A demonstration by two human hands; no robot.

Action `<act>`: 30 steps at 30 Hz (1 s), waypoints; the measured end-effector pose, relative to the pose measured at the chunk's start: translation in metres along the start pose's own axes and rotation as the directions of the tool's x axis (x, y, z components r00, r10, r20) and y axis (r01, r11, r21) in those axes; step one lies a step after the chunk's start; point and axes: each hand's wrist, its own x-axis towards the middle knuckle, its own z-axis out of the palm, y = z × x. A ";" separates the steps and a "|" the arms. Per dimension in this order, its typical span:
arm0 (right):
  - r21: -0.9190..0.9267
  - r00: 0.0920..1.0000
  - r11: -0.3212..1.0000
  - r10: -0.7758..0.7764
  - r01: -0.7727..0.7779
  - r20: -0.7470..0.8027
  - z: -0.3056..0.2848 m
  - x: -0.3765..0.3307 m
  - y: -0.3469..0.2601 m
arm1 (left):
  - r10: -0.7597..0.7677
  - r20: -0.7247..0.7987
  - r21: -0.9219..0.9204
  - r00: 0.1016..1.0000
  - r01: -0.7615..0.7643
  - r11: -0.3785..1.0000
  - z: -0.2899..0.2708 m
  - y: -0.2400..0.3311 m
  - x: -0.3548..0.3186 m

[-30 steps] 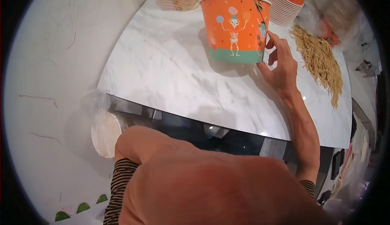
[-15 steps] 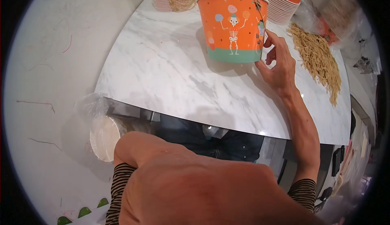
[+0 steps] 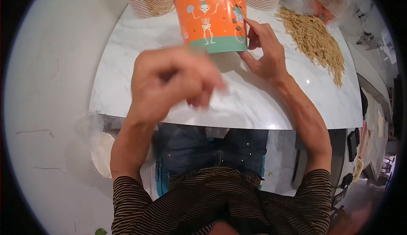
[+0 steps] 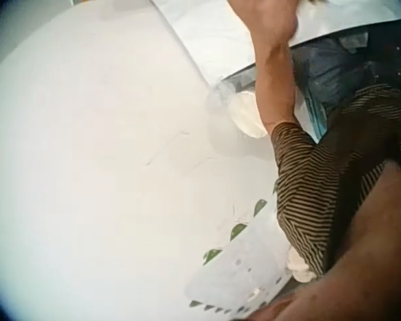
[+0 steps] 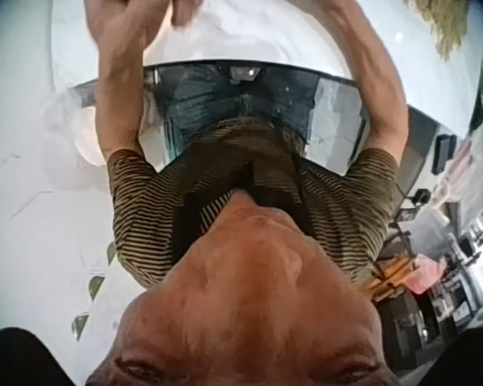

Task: Secure paper cups with rubber bands in a cross-wise pattern for packaging.

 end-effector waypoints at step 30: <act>0.597 0.641 0.471 0.762 -0.650 0.096 -0.024 0.036 0.037 | 0.004 -0.630 0.501 0.776 0.403 0.766 -0.128 -0.146 0.029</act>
